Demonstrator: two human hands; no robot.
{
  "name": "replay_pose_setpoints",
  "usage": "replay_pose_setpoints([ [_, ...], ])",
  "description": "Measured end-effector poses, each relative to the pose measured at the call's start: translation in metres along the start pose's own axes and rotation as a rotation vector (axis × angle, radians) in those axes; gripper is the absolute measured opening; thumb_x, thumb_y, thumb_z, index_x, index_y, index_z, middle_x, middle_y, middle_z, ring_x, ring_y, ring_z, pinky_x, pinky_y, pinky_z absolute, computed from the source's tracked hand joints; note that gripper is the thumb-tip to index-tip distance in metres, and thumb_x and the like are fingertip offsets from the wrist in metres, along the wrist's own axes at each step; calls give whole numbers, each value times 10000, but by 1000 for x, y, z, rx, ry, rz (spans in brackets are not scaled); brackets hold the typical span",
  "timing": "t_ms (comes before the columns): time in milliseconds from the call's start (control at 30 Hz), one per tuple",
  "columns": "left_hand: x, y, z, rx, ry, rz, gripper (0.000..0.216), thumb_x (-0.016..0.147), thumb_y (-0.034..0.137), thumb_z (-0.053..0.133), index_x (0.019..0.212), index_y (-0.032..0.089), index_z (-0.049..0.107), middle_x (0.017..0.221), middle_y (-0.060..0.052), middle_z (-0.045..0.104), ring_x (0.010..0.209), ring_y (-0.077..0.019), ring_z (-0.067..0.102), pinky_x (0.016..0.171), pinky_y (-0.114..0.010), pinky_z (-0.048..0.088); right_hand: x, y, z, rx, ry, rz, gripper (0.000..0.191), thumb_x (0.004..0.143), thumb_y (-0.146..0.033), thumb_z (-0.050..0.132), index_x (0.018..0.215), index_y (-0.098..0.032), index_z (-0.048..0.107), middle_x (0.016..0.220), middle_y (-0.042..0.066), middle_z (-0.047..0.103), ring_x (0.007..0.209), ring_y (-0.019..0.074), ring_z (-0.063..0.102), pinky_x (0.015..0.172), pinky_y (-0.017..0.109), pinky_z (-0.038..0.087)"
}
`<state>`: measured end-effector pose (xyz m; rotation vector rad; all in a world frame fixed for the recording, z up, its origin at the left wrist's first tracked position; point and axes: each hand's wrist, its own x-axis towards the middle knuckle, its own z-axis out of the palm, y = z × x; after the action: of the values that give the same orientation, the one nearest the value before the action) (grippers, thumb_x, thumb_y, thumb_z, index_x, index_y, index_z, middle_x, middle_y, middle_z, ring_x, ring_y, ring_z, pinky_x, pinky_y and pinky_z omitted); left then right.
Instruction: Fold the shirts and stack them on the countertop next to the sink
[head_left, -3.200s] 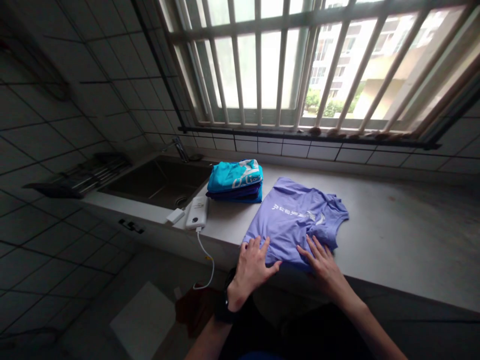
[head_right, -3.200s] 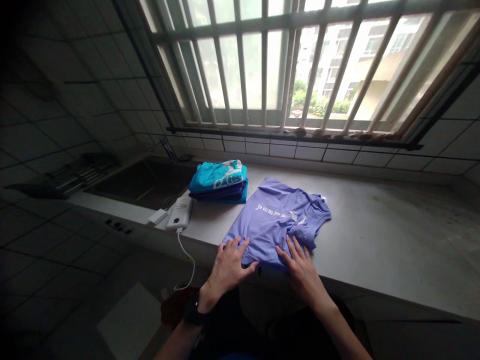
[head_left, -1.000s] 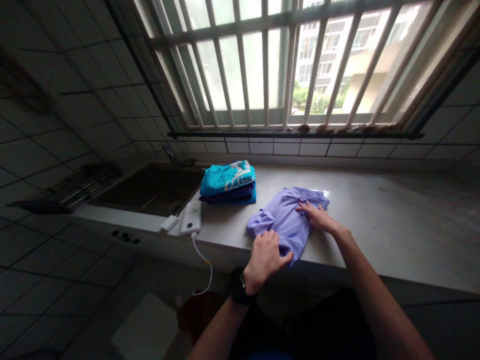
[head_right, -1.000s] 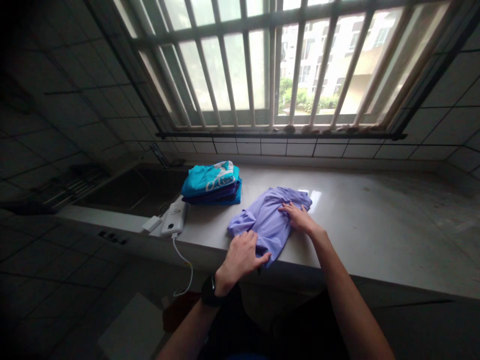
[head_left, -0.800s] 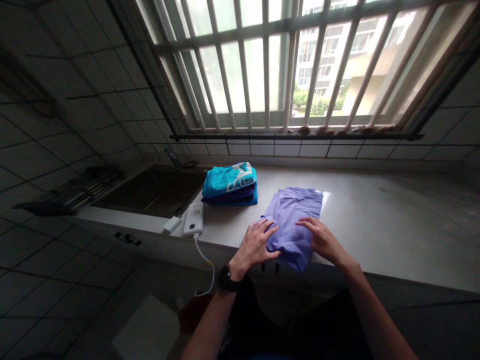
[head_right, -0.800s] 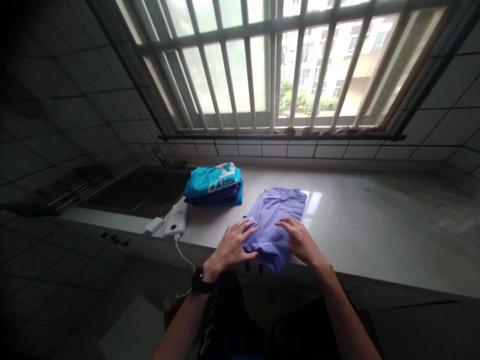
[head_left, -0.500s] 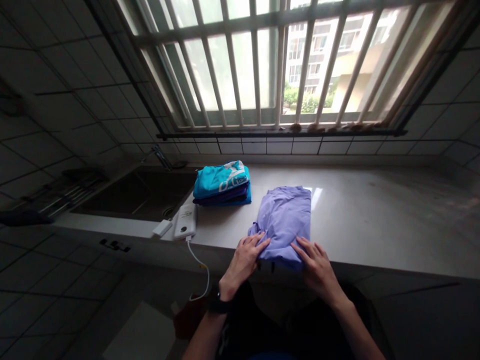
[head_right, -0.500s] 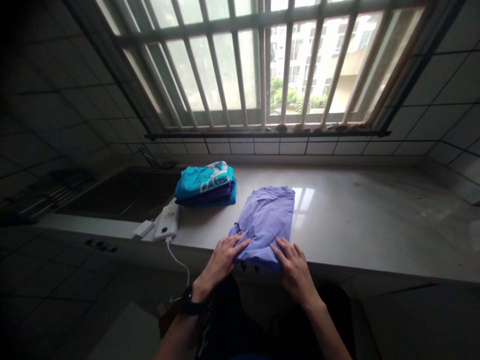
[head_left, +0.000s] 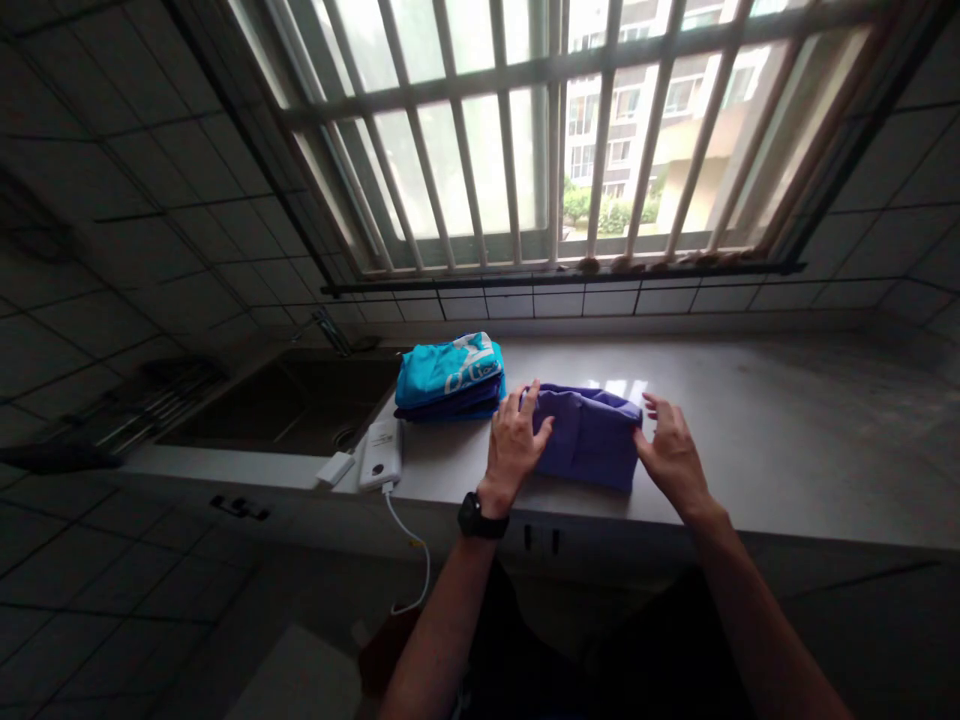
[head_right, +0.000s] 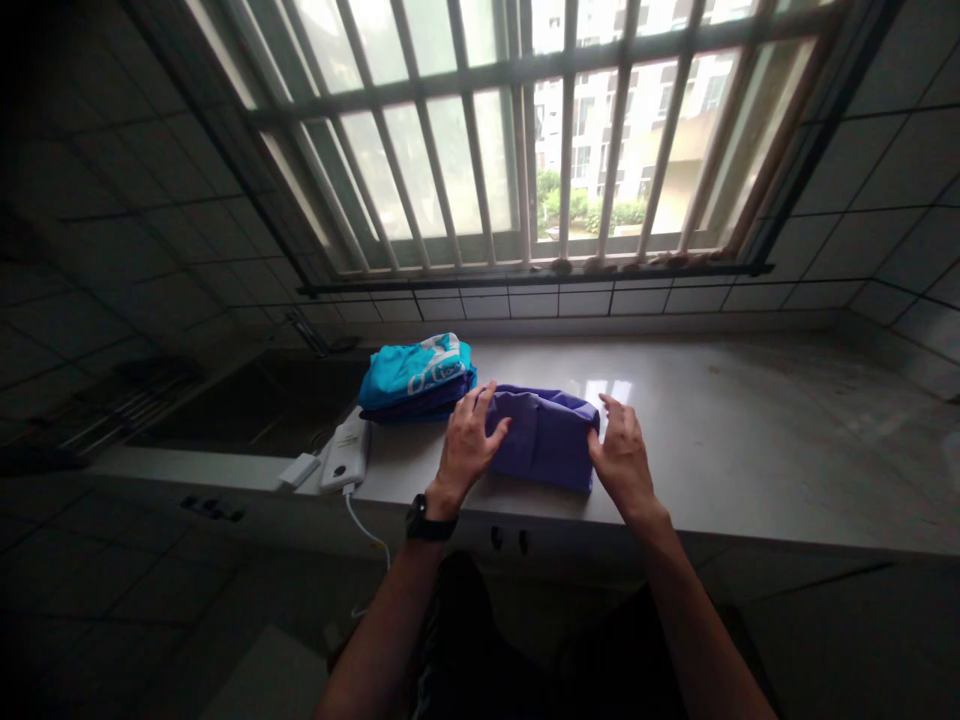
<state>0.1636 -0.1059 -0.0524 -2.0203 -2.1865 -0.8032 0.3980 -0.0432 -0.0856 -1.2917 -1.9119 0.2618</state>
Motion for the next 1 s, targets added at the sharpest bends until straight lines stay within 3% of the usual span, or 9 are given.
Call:
replay_pose_setpoints([
  [100, 1, 0, 38, 53, -237, -13, 493, 956, 463, 587, 1400, 250, 590, 1289, -131, 643, 1202, -289, 601, 1032, -415, 476, -10, 3, 33, -215, -157, 53, 563, 946, -390, 499, 1435, -115, 531, 1392, 246, 579, 1269, 375, 566, 1023, 512, 489],
  [167, -5, -5, 57, 22, -266, -38, 482, 954, 472, 585, 1386, 257, 598, 1287, -129, 635, 1209, -290, 595, 1040, -426, 473, -28, 2, 53, -322, -276, 74, 504, 983, -399, 448, 1409, -159, 572, 1462, 220, 541, 1355, 388, 500, 1078, 568, 436],
  [233, -9, -10, 66, -63, -229, -108, 554, 918, 468, 640, 1415, 237, 558, 1303, -133, 622, 1237, -282, 582, 1070, -410, 456, -45, 2, 66, -379, -262, 53, 489, 1013, -403, 393, 1403, -177, 584, 1520, 202, 496, 1419, 393, 433, 1121, 600, 377],
  [367, -4, -13, 64, -204, -198, -292, 857, 804, 507, 757, 1513, 190, 396, 1382, -177, 571, 1314, -303, 547, 1092, -400, 447, -57, 5, 69, -354, -172, -11, 488, 1028, -427, 355, 1377, -181, 592, 1494, 188, 533, 1421, 377, 441, 1126, 605, 370],
  [500, 3, -13, 59, -204, -176, -429, 881, 813, 552, 725, 1509, 143, 370, 1438, -235, 524, 1366, -335, 511, 1095, -424, 446, -55, 13, 68, -251, -192, -131, 457, 1024, -432, 372, 1334, -190, 604, 1453, 168, 582, 1402, 339, 483, 1129, 563, 394],
  [667, -8, -17, 56, -261, -257, -417, 771, 804, 419, 761, 1454, 124, 467, 1396, -210, 609, 1308, -326, 580, 1088, -402, 465, -57, 22, 72, -169, -218, -197, 437, 1014, -435, 381, 1336, -232, 596, 1479, 136, 573, 1422, 318, 472, 1125, 568, 401],
  [833, -10, -20, 27, -388, -266, -257, 453, 822, 285, 725, 1260, 184, 666, 1226, -99, 741, 1131, -263, 692, 1007, -336, 521, -59, 25, 76, -64, -165, -134, 486, 1021, -462, 342, 1424, -230, 484, 1509, 139, 542, 1414, 284, 491, 1142, 525, 399],
  [1000, 38, -24, -45, -445, -88, -93, 398, 795, 327, 748, 1177, 221, 720, 1118, -41, 769, 1015, -235, 709, 939, -319, 538, -60, 25, 78, -19, -133, -121, 482, 1017, -481, 350, 1404, -225, 483, 1525, 150, 523, 1388, 295, 521, 1136, 533, 405],
])
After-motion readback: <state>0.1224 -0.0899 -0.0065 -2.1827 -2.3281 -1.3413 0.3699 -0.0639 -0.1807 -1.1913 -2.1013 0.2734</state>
